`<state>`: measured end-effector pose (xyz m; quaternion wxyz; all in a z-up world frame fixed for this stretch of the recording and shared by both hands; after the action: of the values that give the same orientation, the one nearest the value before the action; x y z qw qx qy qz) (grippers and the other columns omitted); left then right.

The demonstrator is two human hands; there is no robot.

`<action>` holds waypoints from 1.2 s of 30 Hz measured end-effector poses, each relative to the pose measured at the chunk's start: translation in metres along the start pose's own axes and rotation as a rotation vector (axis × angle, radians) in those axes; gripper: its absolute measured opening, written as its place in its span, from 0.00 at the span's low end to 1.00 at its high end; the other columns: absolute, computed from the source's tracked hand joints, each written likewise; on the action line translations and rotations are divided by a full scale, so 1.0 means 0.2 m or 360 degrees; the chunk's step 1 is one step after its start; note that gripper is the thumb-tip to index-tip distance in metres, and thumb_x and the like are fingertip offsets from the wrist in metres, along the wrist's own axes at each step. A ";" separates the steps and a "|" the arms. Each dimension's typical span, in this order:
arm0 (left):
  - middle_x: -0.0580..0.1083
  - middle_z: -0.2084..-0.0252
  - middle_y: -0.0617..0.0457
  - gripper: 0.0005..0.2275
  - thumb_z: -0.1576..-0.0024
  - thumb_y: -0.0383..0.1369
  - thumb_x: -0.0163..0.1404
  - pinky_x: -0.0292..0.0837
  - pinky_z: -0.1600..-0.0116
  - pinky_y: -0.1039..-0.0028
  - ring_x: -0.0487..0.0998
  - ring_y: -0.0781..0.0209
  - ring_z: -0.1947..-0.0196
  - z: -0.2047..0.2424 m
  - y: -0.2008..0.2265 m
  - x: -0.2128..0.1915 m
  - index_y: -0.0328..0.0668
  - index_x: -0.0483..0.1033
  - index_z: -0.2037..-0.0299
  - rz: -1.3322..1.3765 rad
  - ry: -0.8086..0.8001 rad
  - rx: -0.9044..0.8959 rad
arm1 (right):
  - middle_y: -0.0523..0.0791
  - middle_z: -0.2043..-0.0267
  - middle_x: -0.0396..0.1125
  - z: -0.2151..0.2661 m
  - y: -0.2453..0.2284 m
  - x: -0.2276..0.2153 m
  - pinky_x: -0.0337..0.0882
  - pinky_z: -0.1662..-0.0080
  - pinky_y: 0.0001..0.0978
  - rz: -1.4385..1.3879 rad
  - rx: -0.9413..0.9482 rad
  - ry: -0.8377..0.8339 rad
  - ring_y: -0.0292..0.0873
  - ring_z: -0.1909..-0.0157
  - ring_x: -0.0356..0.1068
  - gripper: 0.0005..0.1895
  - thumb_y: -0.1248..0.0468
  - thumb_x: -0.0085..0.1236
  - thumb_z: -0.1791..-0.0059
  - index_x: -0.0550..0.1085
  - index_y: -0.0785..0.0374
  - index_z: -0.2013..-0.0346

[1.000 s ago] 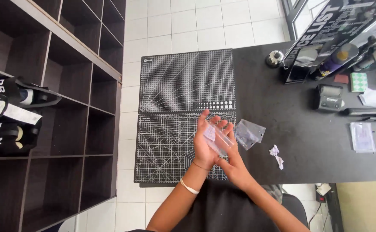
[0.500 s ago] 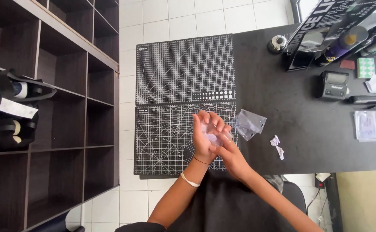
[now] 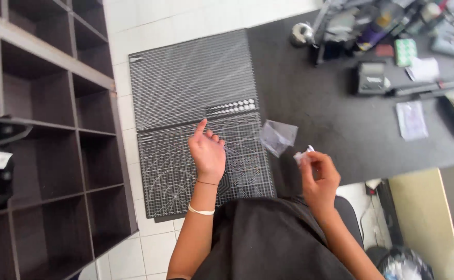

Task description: The person is at a service counter, picking up small plastic bags containing labels or small items, inspecting them, and organizing them on the desk.

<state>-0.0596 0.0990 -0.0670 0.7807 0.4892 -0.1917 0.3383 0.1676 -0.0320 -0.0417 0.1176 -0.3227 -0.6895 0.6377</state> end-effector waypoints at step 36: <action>0.65 0.50 0.30 0.32 0.49 0.58 0.37 0.63 0.53 0.42 0.69 0.36 0.54 0.30 -0.67 0.39 0.35 0.63 0.48 -0.0347 -0.1234 -0.1667 | 0.52 0.52 0.61 -0.34 -0.36 -0.22 0.54 0.43 0.47 0.0717 -0.1177 -0.0852 0.54 0.46 0.59 0.23 0.64 0.49 0.63 0.64 0.68 0.54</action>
<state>0.0930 0.0324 -0.0765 0.8196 0.1478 -0.5476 -0.0814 0.2188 -0.0016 0.0490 -0.3257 -0.3087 -0.7883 0.4209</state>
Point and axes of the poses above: each hand's wrist, its own z-axis away from the middle knuckle, its own x-axis out of the palm, y = z × x, the point moved 6 cm from there along -z, towards the middle knuckle
